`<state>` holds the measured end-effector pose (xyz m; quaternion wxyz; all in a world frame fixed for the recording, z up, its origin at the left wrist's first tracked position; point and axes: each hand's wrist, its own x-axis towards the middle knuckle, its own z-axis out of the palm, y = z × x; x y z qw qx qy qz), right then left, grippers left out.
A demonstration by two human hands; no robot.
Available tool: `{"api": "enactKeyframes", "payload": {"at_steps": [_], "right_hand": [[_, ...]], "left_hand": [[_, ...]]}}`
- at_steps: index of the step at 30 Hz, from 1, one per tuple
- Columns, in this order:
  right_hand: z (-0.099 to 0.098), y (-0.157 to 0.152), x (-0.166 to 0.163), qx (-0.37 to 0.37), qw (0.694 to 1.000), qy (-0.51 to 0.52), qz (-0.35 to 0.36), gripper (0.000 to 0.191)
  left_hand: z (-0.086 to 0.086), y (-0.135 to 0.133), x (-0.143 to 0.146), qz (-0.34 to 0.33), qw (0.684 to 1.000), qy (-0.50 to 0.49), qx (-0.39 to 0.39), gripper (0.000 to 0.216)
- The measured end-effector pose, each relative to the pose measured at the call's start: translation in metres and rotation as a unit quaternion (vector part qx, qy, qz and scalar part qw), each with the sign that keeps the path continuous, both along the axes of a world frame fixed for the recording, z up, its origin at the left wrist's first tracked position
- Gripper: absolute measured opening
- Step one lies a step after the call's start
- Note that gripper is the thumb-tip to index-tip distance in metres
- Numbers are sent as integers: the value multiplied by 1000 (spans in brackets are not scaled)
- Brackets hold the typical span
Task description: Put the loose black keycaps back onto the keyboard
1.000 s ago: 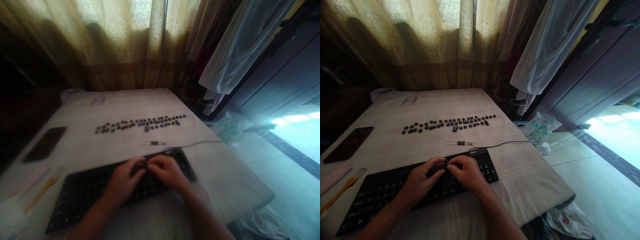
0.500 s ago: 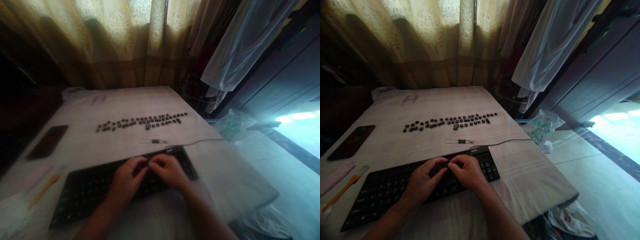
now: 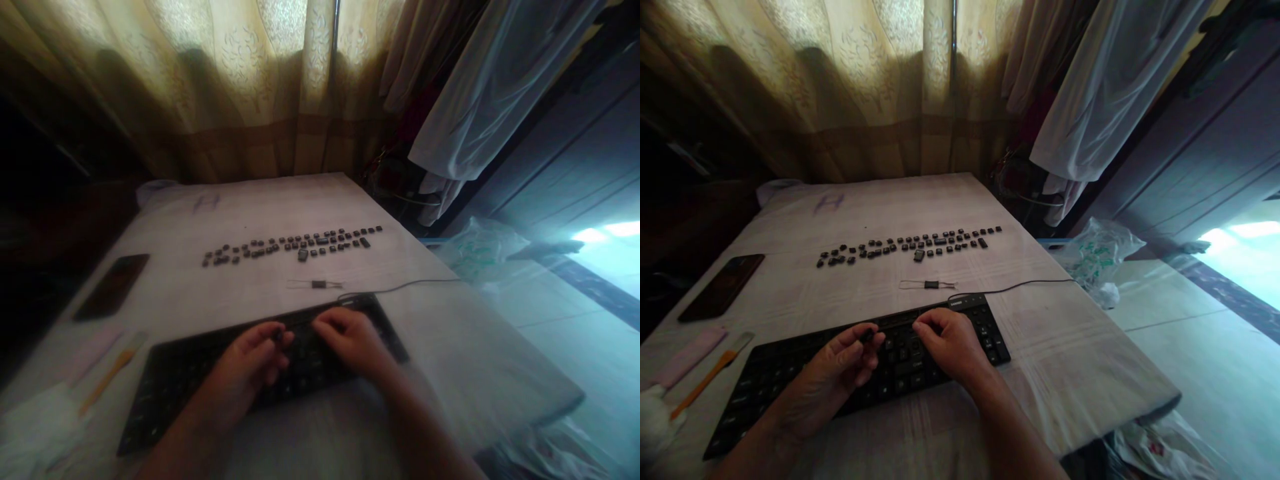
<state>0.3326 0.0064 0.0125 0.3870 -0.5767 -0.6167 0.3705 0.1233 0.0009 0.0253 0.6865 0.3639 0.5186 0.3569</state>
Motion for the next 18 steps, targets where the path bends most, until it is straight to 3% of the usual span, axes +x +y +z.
{"api": "enactKeyframes", "payload": {"at_steps": [9, 13, 15, 18], "right_hand": [[0, 0, 2, 9, 1000, -21, 17, 15], [0, 1, 3, 9, 999, -26, 17, 15], [0, 1, 3, 11, 999, -27, 15, 15], [0, 1, 4, 15, 999, -26, 10, 14]], "left_hand": [[-8, -2, -6, -27, 999, -6, 16, 50], [-3, 3, -5, -54, 995, 57, 65, 39], [-1, 7, -3, -91, 972, 162, 143, 29], [0, 12, 2, -148, 875, 343, 307, 17]]}}
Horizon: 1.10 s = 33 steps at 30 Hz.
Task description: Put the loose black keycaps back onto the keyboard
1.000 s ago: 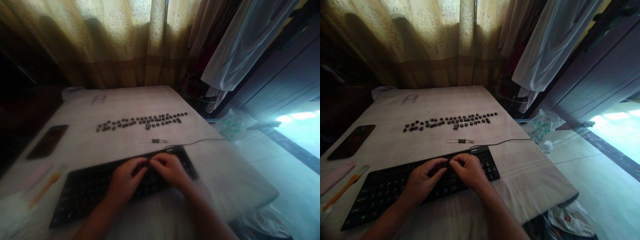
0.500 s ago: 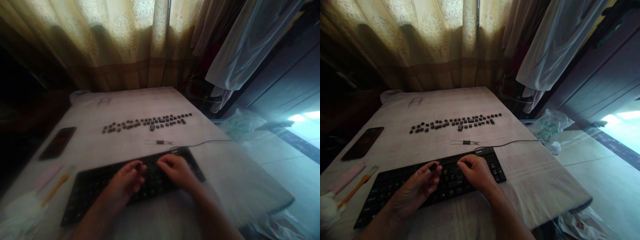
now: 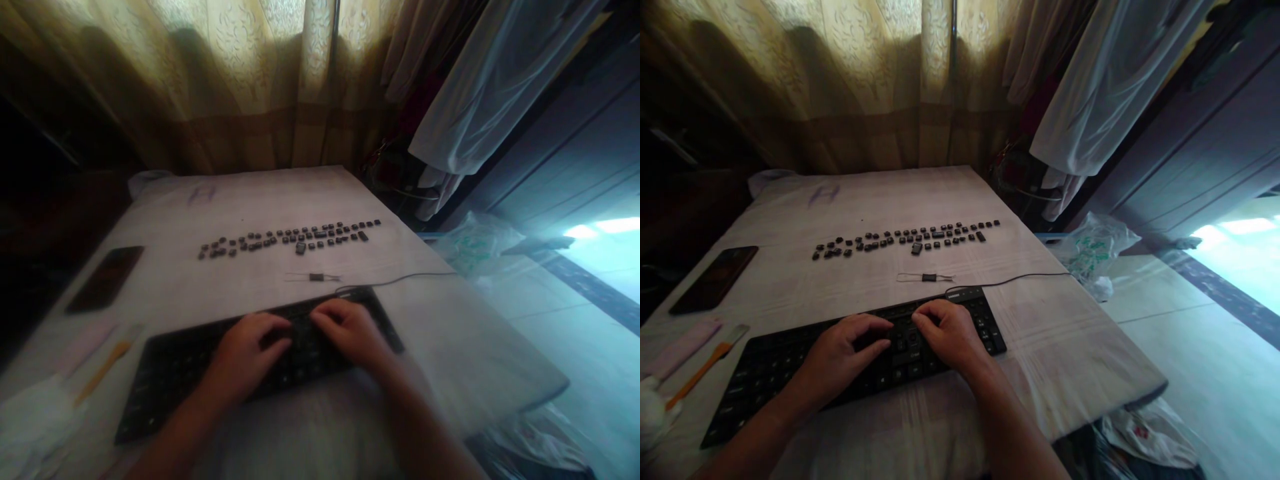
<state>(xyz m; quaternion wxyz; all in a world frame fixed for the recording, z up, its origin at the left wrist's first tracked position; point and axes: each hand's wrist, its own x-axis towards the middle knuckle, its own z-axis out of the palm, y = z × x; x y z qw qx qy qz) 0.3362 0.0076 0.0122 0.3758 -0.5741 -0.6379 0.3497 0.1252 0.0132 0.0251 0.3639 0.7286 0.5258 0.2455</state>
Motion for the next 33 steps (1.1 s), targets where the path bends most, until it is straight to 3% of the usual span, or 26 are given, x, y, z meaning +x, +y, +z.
{"api": "enactKeyframes", "payload": {"at_steps": [2, 5, 10, 17, 24, 33], "right_hand": [[0, 0, 1, 0, 1000, -3, -4, 13], [1, 1, 2, 4, 1000, -8, -8, 12], [0, 1, 3, 13, 1000, -12, -7, 11], [-11, -3, -8, 96, 986, -107, 79, 17], [-13, -5, -15, 98, 970, -212, 72, 13], [-12, -5, -16, 99, 964, -230, 90, 11]], "left_hand": [[-1, 4, 4, -28, 992, 84, 90, 15], [-3, 10, 9, -43, 980, 141, 133, 16], [-3, 17, 13, -67, 978, 169, 103, 17], [-2, 19, 17, -58, 978, 193, 60, 15], [-4, 18, 16, -56, 984, 160, 54, 11], [-8, 17, 13, -57, 987, 129, 76, 17]]}}
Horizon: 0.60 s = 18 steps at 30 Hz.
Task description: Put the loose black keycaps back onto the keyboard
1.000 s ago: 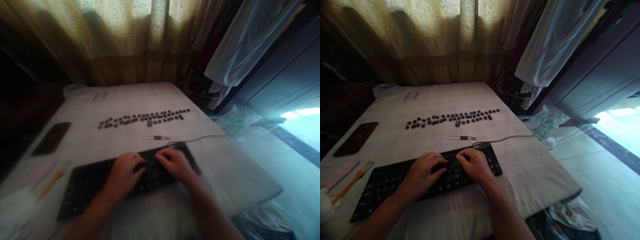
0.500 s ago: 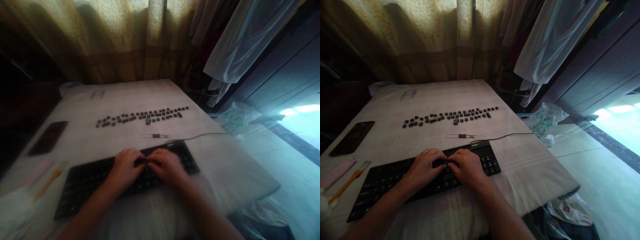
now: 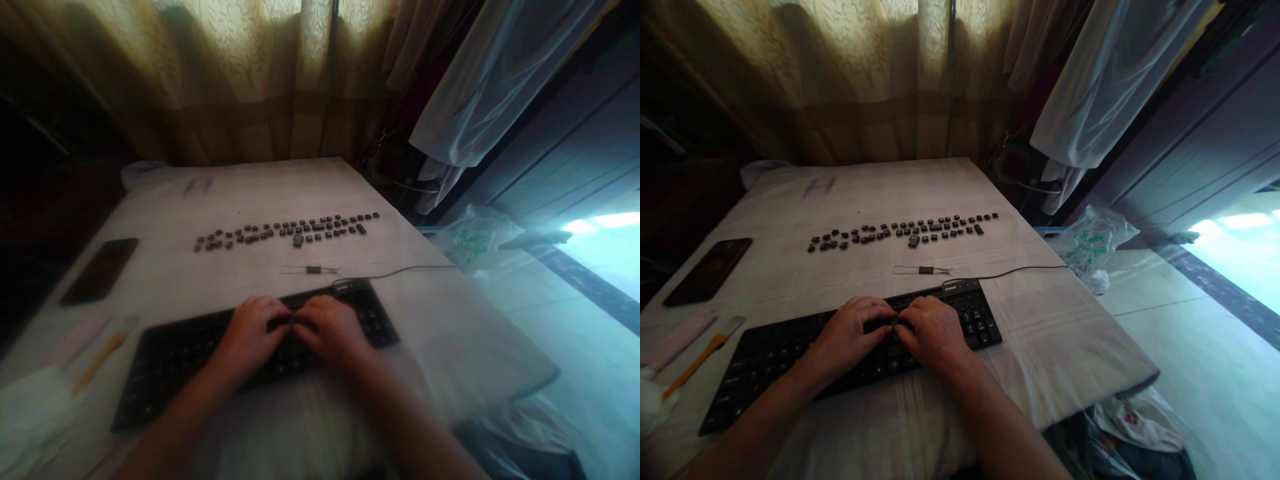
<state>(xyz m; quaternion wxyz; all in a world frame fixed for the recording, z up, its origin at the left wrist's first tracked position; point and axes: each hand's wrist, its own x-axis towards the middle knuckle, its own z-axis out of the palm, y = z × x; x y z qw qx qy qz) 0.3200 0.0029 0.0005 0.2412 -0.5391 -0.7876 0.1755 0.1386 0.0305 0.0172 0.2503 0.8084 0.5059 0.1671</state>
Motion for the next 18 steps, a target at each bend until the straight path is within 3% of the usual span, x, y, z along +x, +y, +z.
{"api": "enactKeyframes", "payload": {"at_steps": [6, 18], "right_hand": [[2, 1, 0, 2, 1000, 0, 7, 10], [0, 2, 0, -9, 1000, 7, 3, 12]], "left_hand": [[-2, -6, -2, 12, 999, -7, 31, 14], [-2, -3, -5, 7, 999, -32, 17, 15]]}}
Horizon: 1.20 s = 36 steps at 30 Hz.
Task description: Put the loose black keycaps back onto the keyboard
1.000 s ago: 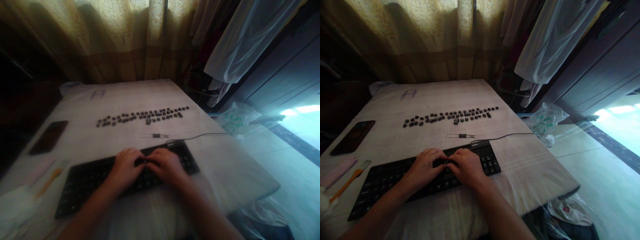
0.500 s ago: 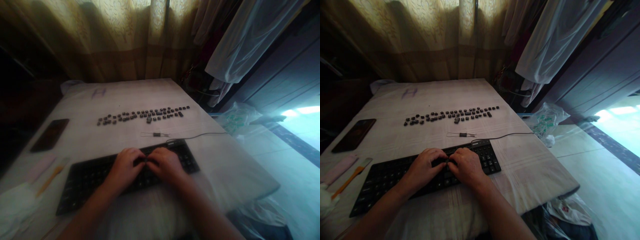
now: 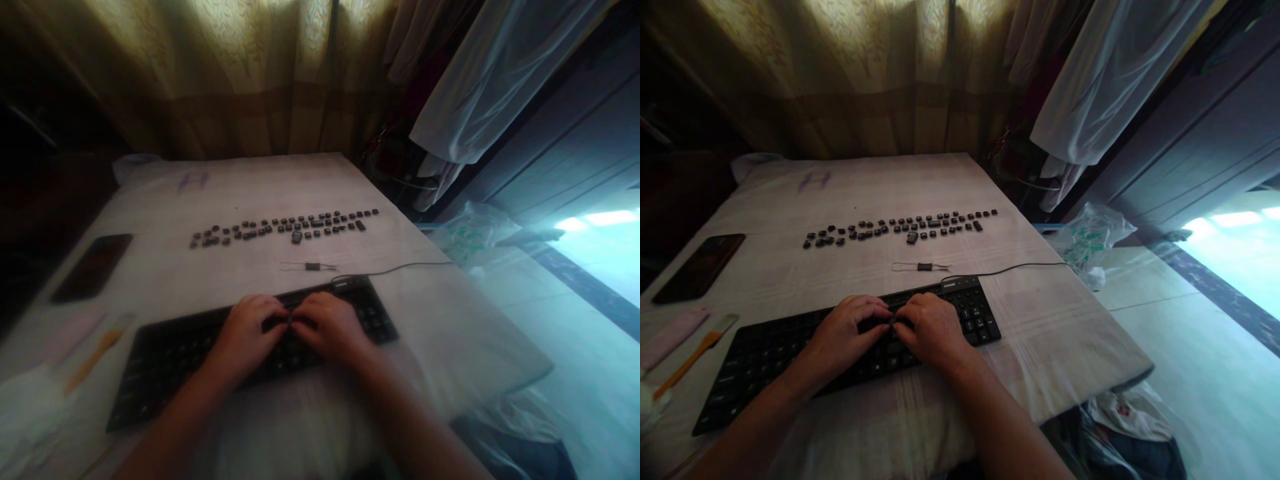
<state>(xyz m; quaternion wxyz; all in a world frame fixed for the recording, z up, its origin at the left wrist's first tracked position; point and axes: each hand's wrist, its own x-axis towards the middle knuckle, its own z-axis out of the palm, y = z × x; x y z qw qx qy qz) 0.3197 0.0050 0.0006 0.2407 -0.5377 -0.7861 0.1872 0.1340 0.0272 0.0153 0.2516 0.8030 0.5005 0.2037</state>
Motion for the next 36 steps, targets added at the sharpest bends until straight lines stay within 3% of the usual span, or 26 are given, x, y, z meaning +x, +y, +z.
{"api": "enactKeyframes", "payload": {"at_steps": [14, 36], "right_hand": [[5, 3, 1, -42, 999, -24, 11, 14], [10, 2, -1, -60, 998, 9, 6, 11]], "left_hand": [[-1, -3, 4, -2, 999, 39, 1, 8], [-9, -9, 0, 12, 999, -18, 28, 9]]}}
